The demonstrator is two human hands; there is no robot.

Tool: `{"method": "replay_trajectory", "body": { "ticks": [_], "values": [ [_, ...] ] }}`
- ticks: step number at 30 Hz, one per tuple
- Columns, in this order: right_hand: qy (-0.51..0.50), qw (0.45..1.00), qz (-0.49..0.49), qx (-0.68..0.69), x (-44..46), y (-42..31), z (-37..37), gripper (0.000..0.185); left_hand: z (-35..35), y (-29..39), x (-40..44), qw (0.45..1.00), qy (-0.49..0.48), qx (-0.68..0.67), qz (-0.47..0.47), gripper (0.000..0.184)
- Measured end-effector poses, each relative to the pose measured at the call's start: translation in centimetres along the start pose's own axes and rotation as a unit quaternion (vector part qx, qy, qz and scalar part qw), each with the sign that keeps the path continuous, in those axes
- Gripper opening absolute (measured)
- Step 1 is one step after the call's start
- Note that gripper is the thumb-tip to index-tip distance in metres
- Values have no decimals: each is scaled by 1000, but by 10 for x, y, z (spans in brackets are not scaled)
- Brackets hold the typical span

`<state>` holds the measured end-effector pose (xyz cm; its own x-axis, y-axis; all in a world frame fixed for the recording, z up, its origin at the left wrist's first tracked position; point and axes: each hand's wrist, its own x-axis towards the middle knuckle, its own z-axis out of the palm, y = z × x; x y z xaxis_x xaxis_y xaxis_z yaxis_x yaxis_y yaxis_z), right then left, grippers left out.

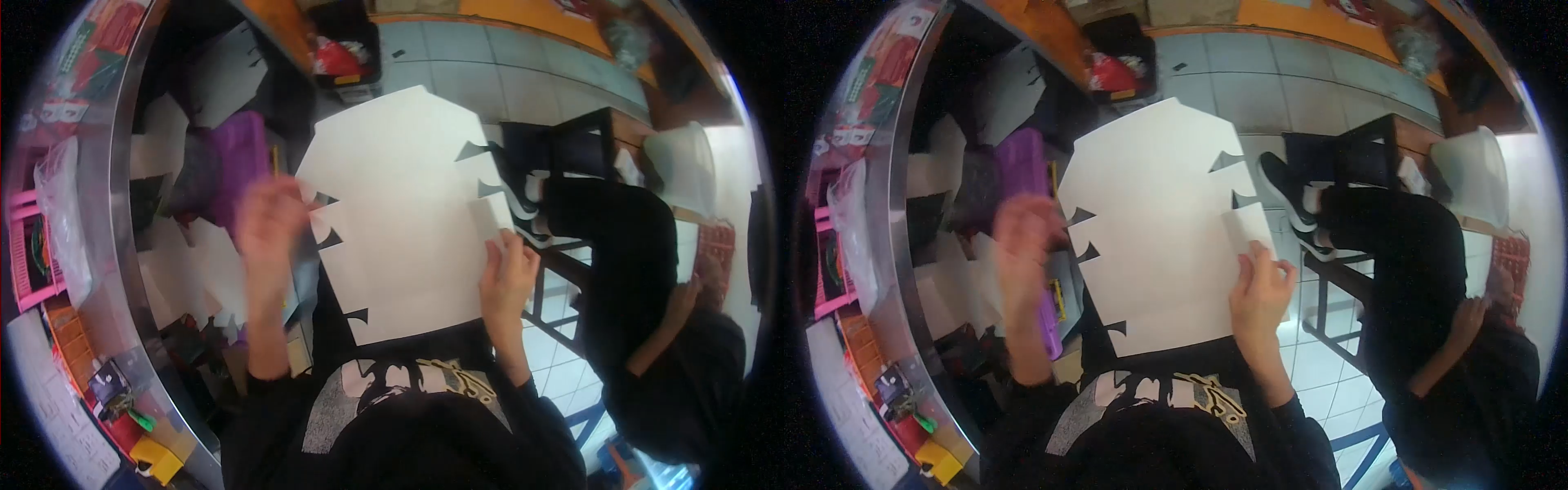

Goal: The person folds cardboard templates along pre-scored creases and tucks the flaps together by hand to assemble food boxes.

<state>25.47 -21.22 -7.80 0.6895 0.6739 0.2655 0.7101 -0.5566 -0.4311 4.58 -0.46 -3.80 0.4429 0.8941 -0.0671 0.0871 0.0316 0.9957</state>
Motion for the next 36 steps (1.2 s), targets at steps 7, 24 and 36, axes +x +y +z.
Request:
{"method": "replay_trajectory", "body": {
  "ticks": [7, 24, 36],
  "values": [
    [-87, 978, -189, 27, -16, -53, -72, 42, 112, 18, -68, 970, -206, -82, -102, 28],
    [-151, 741, -334, 563, -57, -76, -78, 60, 18, 112, -94, 995, -90, -47, 7, 14],
    [-58, 865, -395, 303, -32, -108, -106, 65, 26, 117, -122, 995, 19, -75, 63, 23]
  ]
}}
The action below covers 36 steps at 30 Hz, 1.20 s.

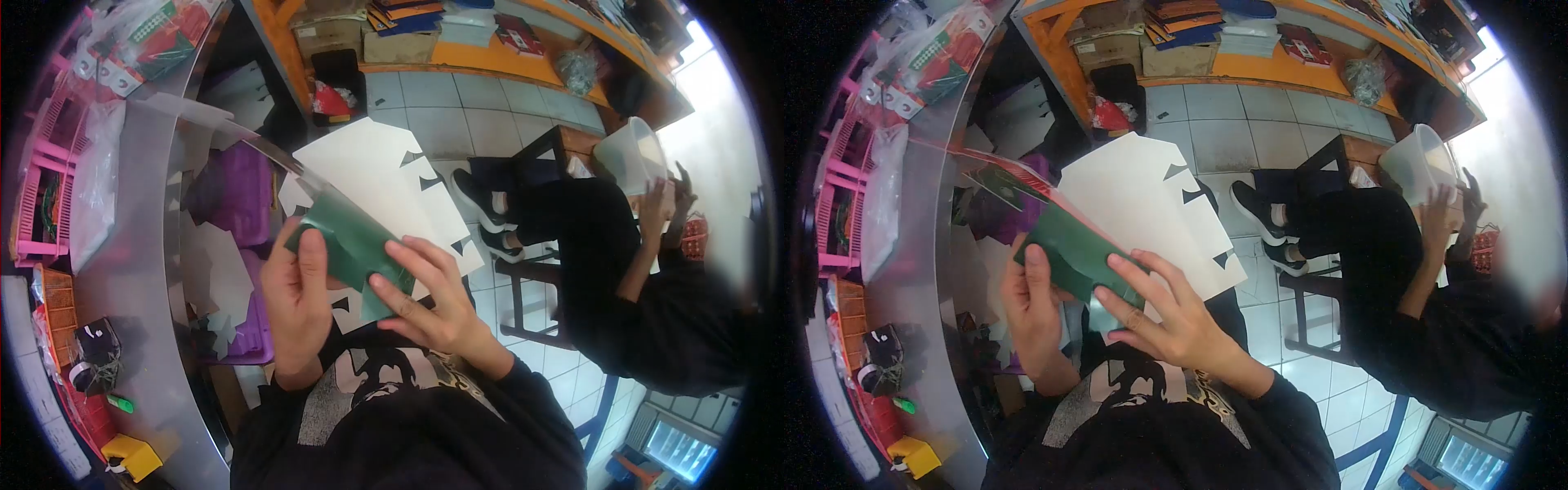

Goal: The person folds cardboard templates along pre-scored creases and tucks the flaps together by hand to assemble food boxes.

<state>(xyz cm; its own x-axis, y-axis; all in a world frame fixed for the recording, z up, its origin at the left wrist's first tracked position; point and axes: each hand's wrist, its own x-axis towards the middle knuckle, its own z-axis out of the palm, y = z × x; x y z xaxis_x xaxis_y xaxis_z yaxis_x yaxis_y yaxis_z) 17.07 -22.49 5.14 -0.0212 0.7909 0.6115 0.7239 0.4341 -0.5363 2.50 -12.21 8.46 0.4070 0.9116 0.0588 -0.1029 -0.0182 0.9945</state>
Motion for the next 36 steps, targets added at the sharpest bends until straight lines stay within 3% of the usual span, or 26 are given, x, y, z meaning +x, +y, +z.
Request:
{"method": "replay_trajectory", "body": {
  "ticks": [2, 3, 10, 12, 13, 15, 16, 18, 19, 20, 24, 26, 28, 31, 34, 36],
  "values": [
    [21, 999, 13, -25, -1, 0, -2, 64, 5, -10, -1, 996, -18, 57, 61, 32],
    [32, 999, 22, -34, -1, -1, -2, 62, 14, -11, -1, 1000, -2, 2, 28, 32],
    [104, 988, 39, -107, -1, 13, 12, 63, 37, -19, -11, 998, -47, -50, -14, 24],
    [173, 982, 47, -63, 0, 17, 19, 68, 37, -32, -3, 981, -87, 64, 161, 22],
    [175, 982, 40, -66, 2, 15, 16, 68, 41, -27, -7, 996, -75, -14, 56, 27],
    [102, 980, 152, 72, 9, 6, 3, 67, 35, -29, -4, 994, -103, 18, 43, 27],
    [106, 981, 146, 69, 13, 8, -7, 67, 30, -30, -3, 990, -131, 53, 21, 27],
    [34, 961, 158, 224, 15, 19, -36, 64, 22, -29, -2, 983, -163, 75, 22, 25],
    [47, 971, 119, 203, 13, 33, -43, 52, 17, -28, -1, 968, -232, 95, -1, 24],
    [49, 972, 117, 197, 13, 40, -45, 52, 15, -27, -2, 947, -299, 116, -24, 24],
    [74, 977, 122, 158, 25, 39, -49, 31, 1, -42, 1, 926, -353, 130, -44, 19],
    [27, 989, 131, 60, 31, 36, -52, 34, -2, -39, 0, 932, -340, 95, -77, 19],
    [24, 993, 103, 47, 32, 38, -47, 37, -1, -37, -2, 937, -327, 57, -107, 20],
    [-51, 998, 5, -40, 27, 34, -41, 33, 3, -41, -7, 945, -301, 62, -111, 20],
    [-107, 993, 12, -44, 22, 28, -42, 22, 3, -42, -8, 940, -311, 126, -66, 14],
    [-74, 995, 18, -60, 22, 26, -43, 18, 8, -45, -9, 931, -329, 157, -22, 13]
  ]
}}
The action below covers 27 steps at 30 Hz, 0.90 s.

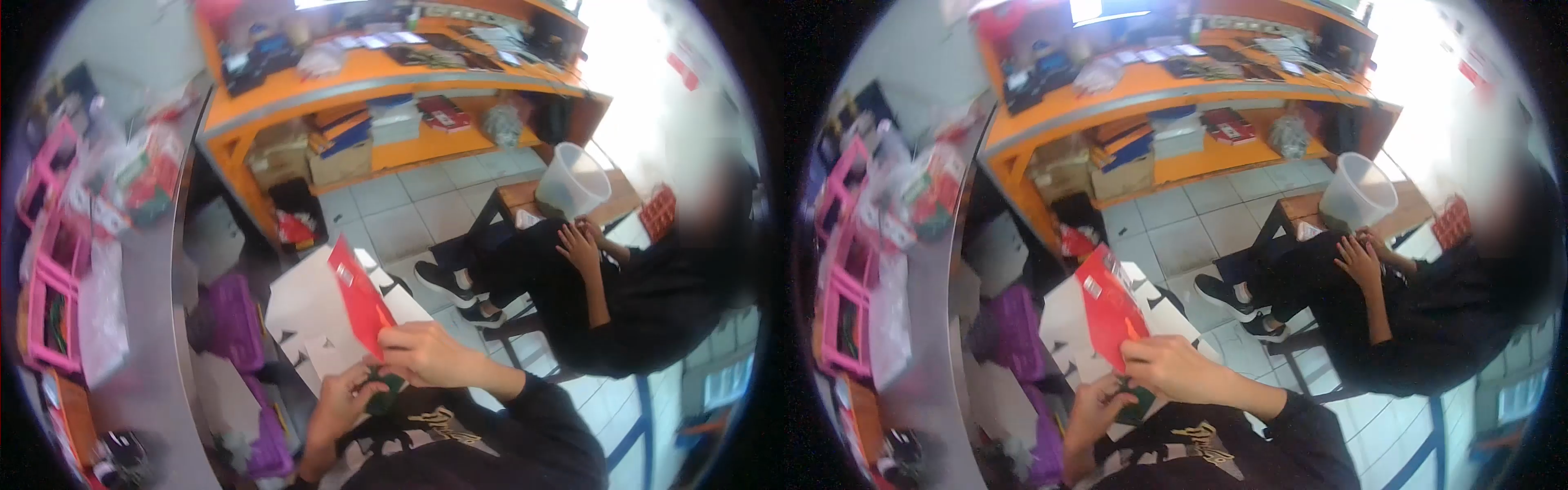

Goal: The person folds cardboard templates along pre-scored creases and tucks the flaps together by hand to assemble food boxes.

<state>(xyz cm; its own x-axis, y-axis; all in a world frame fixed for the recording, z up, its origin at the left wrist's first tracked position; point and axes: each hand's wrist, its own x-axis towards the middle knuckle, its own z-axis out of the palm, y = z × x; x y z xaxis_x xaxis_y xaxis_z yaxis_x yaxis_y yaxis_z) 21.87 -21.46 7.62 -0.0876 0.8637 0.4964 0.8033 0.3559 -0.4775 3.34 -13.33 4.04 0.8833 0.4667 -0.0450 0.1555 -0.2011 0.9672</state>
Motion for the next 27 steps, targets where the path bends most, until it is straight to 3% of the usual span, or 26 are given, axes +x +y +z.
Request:
{"method": "replay_trajectory", "body": {
  "ticks": [2, 4, 6, 10, 13, 14, 16, 19, 21, 22, 23, 24, 25, 27],
  "values": [
    [-62, 995, -46, 55, -3, 6, 2, 20, 8, 10, 1, 995, 47, 58, -72, 13],
    [-57, 997, -47, 38, -5, 10, 7, 19, 16, -1, 2, 994, 62, 63, -68, 21],
    [-86, 994, -11, 72, -6, 14, 5, 21, 22, -4, 5, 990, 106, -71, -61, 33],
    [-15, 999, -4, 37, -8, 14, 8, 21, 25, 9, 9, 993, 102, 9, -57, 48],
    [9, 1000, 9, 26, -12, 14, 12, 22, 27, 5, 10, 985, 143, -51, -76, 69],
    [-26, 998, 1, 65, -13, 14, 6, 22, 26, 2, 13, 987, 134, -43, -74, 69],
    [-61, 993, -4, 104, -16, 13, 1, 21, 29, -3, 17, 981, 168, -95, 32, 72],
    [-107, 991, 23, 75, -18, 15, 1, 24, 23, -14, 17, 986, 150, -58, 41, 69],
    [102, 983, -30, 148, -21, 18, 14, 51, 13, -10, 17, 978, 206, -20, 37, 61],
    [100, 983, -30, 150, -22, 16, 17, 51, 10, -3, 16, 965, 260, 21, 32, 54],
    [113, 976, -14, 185, -24, 14, 19, 64, 10, 6, 18, 958, 280, -8, 60, 40],
    [125, 968, 2, 220, -27, 12, 21, 78, 10, 8, 17, 958, 281, -9, 57, 40],
    [123, 967, 3, 221, -29, 11, 28, 78, 10, 9, 16, 951, 302, -20, 62, 33],
    [112, 976, -16, 185, -31, 15, 45, 95, 9, 12, 15, 944, 322, -32, 64, 27]
  ]
}}
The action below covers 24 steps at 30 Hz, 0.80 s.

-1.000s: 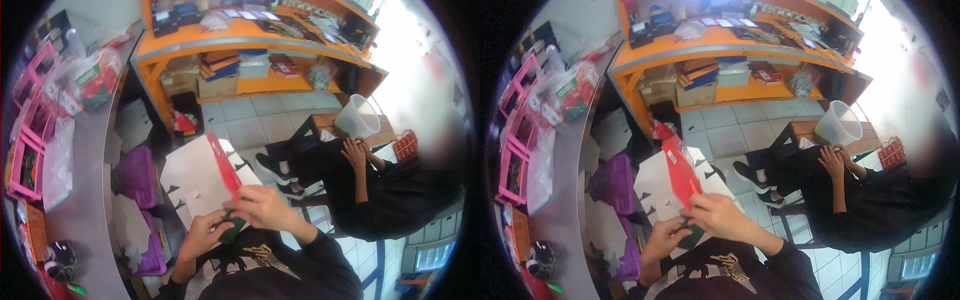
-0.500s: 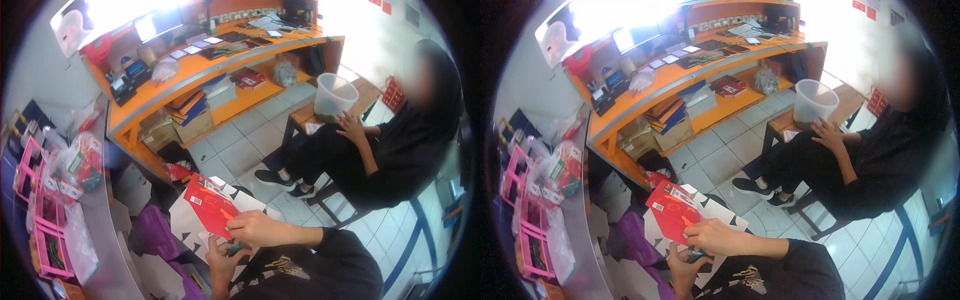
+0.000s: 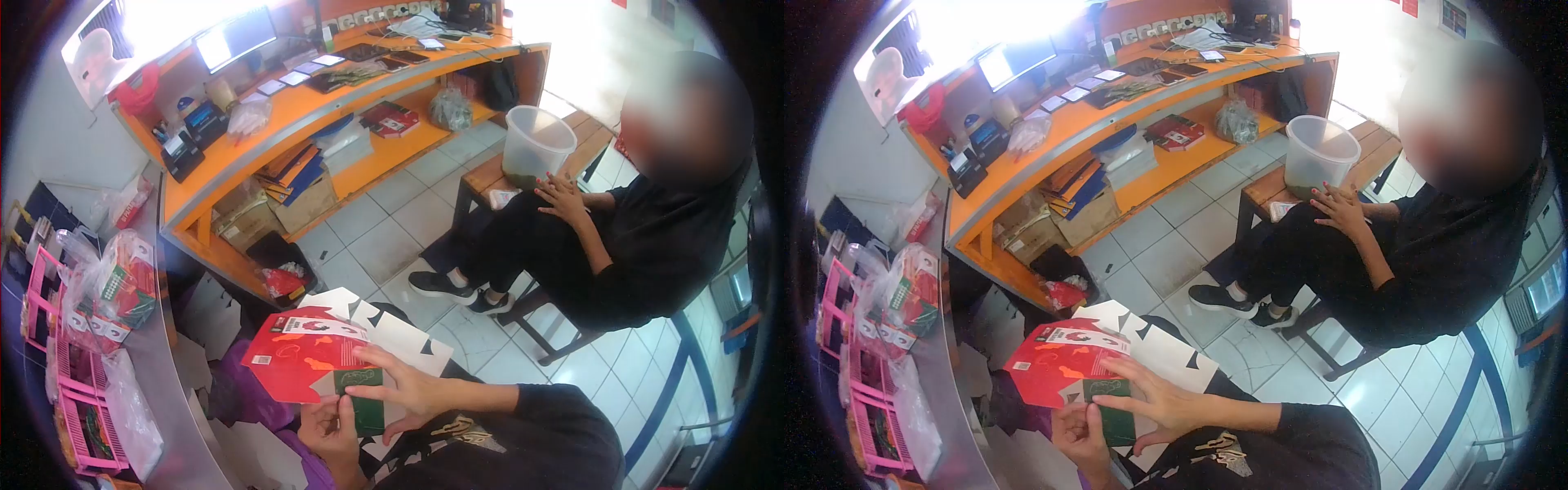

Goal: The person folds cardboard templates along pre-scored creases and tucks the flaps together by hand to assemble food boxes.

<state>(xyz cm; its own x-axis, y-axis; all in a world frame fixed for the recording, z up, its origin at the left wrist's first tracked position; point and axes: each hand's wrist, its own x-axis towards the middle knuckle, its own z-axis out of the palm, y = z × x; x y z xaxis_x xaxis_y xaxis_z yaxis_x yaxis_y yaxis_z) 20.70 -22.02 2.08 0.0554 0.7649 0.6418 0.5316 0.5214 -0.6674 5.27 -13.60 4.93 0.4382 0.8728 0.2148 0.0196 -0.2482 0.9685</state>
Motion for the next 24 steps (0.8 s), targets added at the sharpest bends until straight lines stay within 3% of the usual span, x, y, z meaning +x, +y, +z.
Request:
{"method": "replay_trajectory", "body": {
  "ticks": [2, 4, 6, 8, 9, 11, 13, 14, 15, 17, 18, 19, 20, 21, 22, 23, 24],
  "values": [
    [6, 1000, -11, -5, -4, 6, 7, 93, 1, 4, 0, 999, 27, 42, -4, 20],
    [8, 1000, -21, -10, -3, 12, 14, 91, 5, 5, 0, 999, 39, 0, -7, 16],
    [72, 988, -113, -71, 0, 19, 21, 83, 2, 5, -3, 998, 52, -41, -6, 12],
    [71, 989, -108, -66, -6, 30, 17, 80, -9, 7, -4, 999, -38, 8, 1, 25],
    [72, 990, -104, -62, -2, 30, 13, 77, -13, 8, -3, 999, -37, 7, 0, 25],
    [107, 985, -127, -45, 7, 23, 2, 75, -20, 10, 0, 984, -148, -91, 28, 49],
    [174, 983, -60, 1, 10, 13, -12, 84, -25, 7, 4, 969, -211, -122, 43, 70],
    [194, 980, -32, -10, 8, 14, -23, 78, -27, 5, 7, 963, -236, -120, 54, 83],
    [193, 981, -29, -12, 8, 20, -27, 78, -35, 4, 12, 962, -237, -123, 52, 83],
    [337, 926, 84, 151, -2, 39, -32, 62, -51, 4, 21, 958, -264, -53, 101, 92],
    [341, 925, 87, 143, -8, 44, -30, 62, -52, 14, 19, 957, -261, -91, 85, 73],
    [379, 870, 174, 263, -12, 49, -27, 60, -50, 20, 15, 953, -273, -100, 84, 73],
    [414, 793, 250, 370, -14, 51, -28, 62, -44, 24, 10, 957, -227, -45, 176, 61],
    [450, 739, 259, 429, -9, 54, -26, 52, -42, 28, 4, 948, -178, 5, 263, 50],
    [476, 704, 276, 448, -5, 54, -23, 50, -53, 30, -6, 966, -235, 27, 106, 74],
    [500, 667, 292, 469, -3, 55, -19, 49, -56, 15, -10, 962, -254, 12, 105, 74],
    [491, 663, 291, 485, -4, 59, -14, 51, -55, -4, -11, 937, -287, 127, 156, 67]
  ]
}}
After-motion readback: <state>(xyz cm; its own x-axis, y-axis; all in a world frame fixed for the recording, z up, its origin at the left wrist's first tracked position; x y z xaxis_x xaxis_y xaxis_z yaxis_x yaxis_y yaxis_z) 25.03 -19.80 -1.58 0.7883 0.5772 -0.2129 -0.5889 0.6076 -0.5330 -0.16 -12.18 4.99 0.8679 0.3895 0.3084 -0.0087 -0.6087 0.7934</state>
